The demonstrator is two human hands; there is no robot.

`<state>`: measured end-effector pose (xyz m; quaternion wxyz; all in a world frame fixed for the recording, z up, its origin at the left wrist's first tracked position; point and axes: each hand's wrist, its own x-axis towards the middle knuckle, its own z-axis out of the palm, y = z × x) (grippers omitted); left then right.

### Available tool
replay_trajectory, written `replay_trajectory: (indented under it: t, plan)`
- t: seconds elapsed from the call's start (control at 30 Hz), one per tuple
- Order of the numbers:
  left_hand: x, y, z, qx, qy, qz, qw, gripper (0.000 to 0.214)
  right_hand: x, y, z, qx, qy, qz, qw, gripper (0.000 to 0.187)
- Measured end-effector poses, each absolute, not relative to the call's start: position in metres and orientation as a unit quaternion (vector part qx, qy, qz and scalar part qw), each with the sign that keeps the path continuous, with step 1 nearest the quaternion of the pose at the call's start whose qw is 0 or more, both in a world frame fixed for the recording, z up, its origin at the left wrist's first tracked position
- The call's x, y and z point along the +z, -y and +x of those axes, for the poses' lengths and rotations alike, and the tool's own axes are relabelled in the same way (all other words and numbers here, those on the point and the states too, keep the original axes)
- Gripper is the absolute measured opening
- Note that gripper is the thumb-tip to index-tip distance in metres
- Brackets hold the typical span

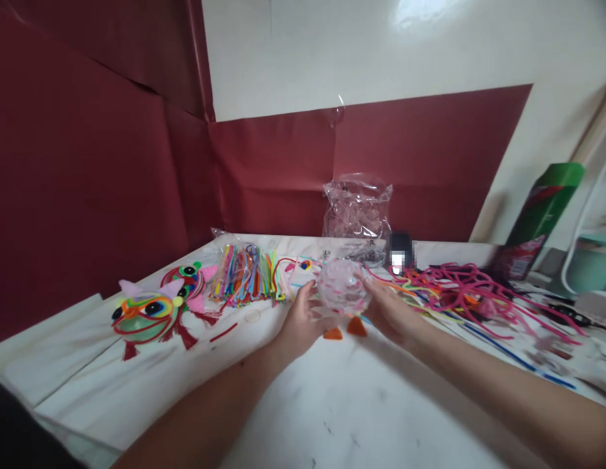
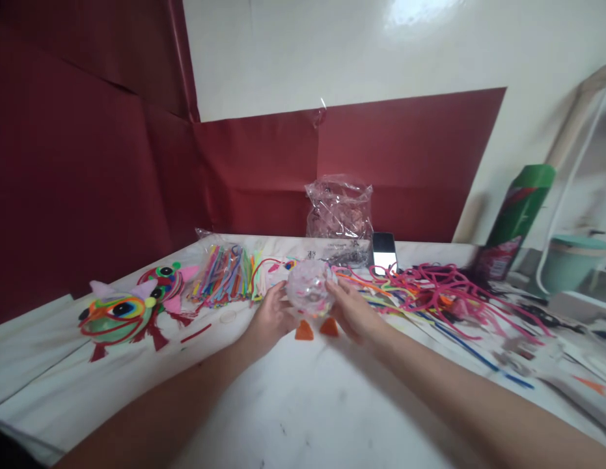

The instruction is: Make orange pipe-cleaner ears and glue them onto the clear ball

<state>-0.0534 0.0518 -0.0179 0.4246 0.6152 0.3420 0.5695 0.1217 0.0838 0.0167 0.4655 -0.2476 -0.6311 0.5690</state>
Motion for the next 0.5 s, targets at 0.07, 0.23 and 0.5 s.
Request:
replay_trajectory:
  t: [0.07,0.23,0.5]
  plan:
    - [-0.014,-0.041,-0.045,0.551,-0.262,0.602,0.515,0.093,0.005,-0.056,0.124,0.637,0.582,-0.248,0.44,0.044]
    - [-0.008,-0.025,-0.033,0.524,-0.27,0.578,0.564,0.087,-0.013,-0.03,0.139,0.662,0.541,-0.276,0.439,0.045]
    - [-0.01,-0.033,-0.036,0.506,-0.286,0.525,0.622,0.056,-0.027,-0.033,0.151,0.501,0.641,-0.337,0.473,0.082]
